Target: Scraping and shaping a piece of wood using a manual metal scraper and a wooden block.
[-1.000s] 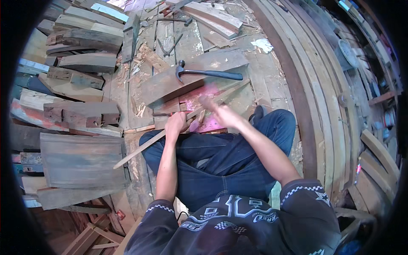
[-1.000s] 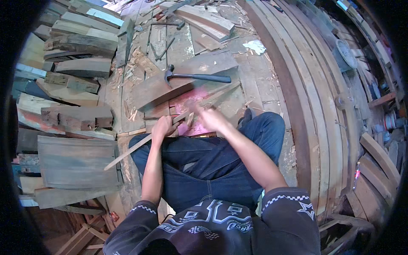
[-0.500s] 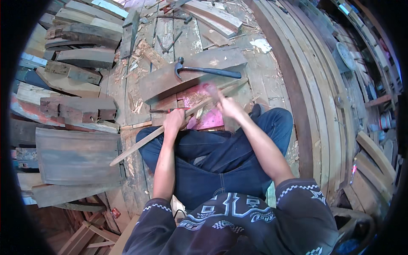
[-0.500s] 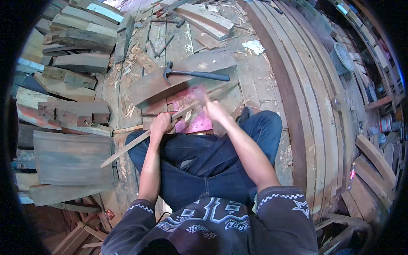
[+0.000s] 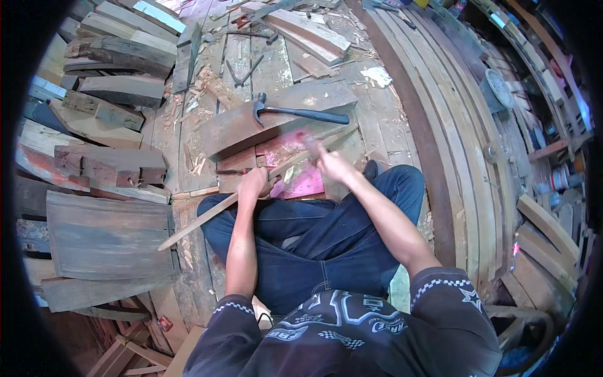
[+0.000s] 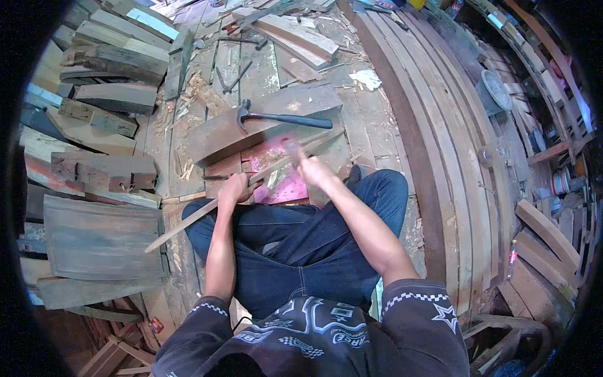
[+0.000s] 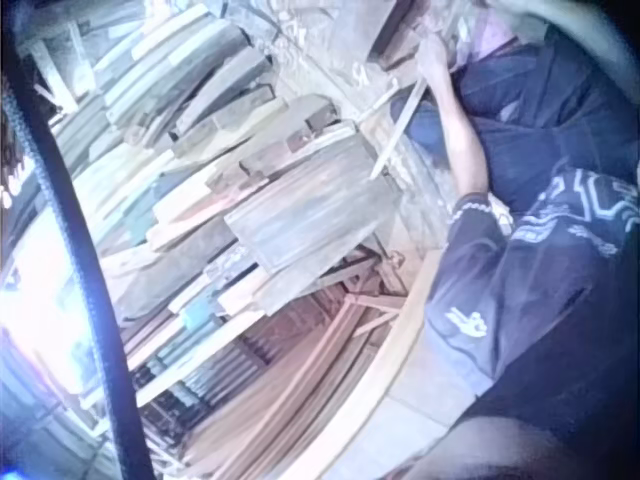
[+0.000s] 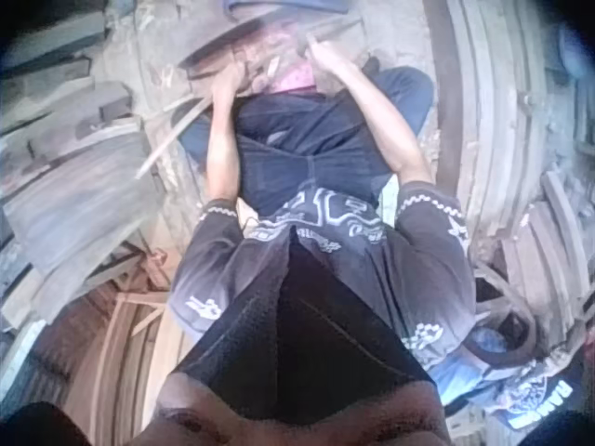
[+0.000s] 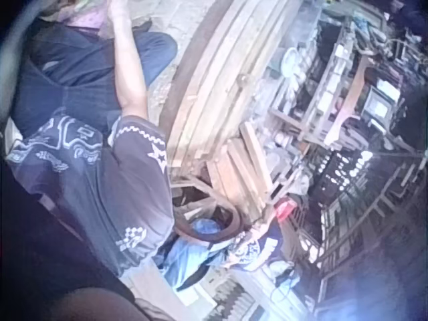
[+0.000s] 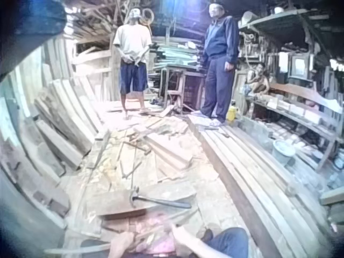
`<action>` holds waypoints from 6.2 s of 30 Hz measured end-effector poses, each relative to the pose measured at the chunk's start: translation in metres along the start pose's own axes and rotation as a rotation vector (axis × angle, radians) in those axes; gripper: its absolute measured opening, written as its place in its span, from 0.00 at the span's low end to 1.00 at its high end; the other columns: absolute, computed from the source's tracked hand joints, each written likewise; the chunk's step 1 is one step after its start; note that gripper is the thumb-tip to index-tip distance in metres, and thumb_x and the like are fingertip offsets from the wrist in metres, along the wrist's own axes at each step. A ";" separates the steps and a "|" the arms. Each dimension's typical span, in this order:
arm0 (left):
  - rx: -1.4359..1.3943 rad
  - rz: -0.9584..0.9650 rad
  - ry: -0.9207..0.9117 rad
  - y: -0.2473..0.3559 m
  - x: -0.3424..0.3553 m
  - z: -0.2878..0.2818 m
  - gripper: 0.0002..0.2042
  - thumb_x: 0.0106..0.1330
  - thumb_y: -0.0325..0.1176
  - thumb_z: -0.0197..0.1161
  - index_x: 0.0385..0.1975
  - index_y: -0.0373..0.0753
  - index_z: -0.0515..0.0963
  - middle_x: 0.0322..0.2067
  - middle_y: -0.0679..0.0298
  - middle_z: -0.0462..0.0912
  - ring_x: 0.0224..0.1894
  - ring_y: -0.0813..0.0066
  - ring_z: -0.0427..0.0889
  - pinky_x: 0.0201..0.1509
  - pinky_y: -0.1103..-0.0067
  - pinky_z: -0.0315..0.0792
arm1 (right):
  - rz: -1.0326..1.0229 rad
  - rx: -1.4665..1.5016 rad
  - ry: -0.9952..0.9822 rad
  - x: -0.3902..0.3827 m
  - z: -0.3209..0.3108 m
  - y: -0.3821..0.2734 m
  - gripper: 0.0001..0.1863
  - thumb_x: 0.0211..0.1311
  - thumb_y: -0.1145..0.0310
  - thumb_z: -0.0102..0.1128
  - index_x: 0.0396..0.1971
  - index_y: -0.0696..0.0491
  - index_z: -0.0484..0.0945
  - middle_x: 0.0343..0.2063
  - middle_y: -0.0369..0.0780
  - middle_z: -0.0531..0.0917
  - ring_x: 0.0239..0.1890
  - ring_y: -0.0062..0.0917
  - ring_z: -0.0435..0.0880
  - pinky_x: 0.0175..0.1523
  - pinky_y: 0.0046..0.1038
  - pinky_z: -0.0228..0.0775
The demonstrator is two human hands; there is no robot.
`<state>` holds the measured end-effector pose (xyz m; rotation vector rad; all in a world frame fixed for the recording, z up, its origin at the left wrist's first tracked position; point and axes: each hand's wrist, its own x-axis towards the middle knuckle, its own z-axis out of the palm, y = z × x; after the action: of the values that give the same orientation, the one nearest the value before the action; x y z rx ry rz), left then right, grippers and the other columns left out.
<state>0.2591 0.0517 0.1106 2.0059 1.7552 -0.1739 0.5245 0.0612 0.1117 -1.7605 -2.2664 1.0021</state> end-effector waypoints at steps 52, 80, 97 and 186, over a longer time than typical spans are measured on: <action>0.044 0.028 0.051 0.004 -0.008 0.000 0.15 0.58 0.39 0.58 0.35 0.34 0.81 0.36 0.46 0.83 0.38 0.51 0.84 0.42 0.62 0.78 | -0.287 -0.049 -0.132 0.008 -0.020 0.013 0.32 0.66 0.61 0.47 0.67 0.55 0.51 0.51 0.58 0.75 0.53 0.52 0.74 0.60 0.42 0.65; -0.021 0.006 0.138 0.007 -0.009 0.008 0.17 0.57 0.44 0.60 0.34 0.37 0.83 0.35 0.51 0.84 0.38 0.56 0.85 0.38 0.64 0.79 | -0.182 -0.121 -0.108 -0.004 -0.018 0.021 0.33 0.64 0.61 0.45 0.66 0.59 0.50 0.42 0.62 0.78 0.47 0.53 0.79 0.54 0.45 0.71; -0.021 0.010 0.042 0.016 -0.008 0.000 0.23 0.57 0.51 0.61 0.38 0.35 0.81 0.41 0.46 0.82 0.45 0.52 0.82 0.47 0.62 0.77 | -0.136 -0.128 -0.067 -0.011 0.003 0.014 0.34 0.63 0.61 0.45 0.65 0.61 0.50 0.41 0.60 0.79 0.43 0.53 0.80 0.50 0.46 0.72; -0.146 0.095 -0.026 -0.019 0.008 0.000 0.24 0.64 0.52 0.56 0.42 0.33 0.79 0.40 0.42 0.81 0.46 0.46 0.80 0.50 0.60 0.73 | -0.161 0.076 0.048 -0.015 0.031 -0.001 0.33 0.66 0.62 0.45 0.69 0.50 0.48 0.42 0.60 0.79 0.45 0.53 0.80 0.52 0.44 0.72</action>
<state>0.2425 0.0603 0.1027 1.9668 1.6048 -0.0394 0.5144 0.0345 0.0930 -1.5277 -2.2668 0.9902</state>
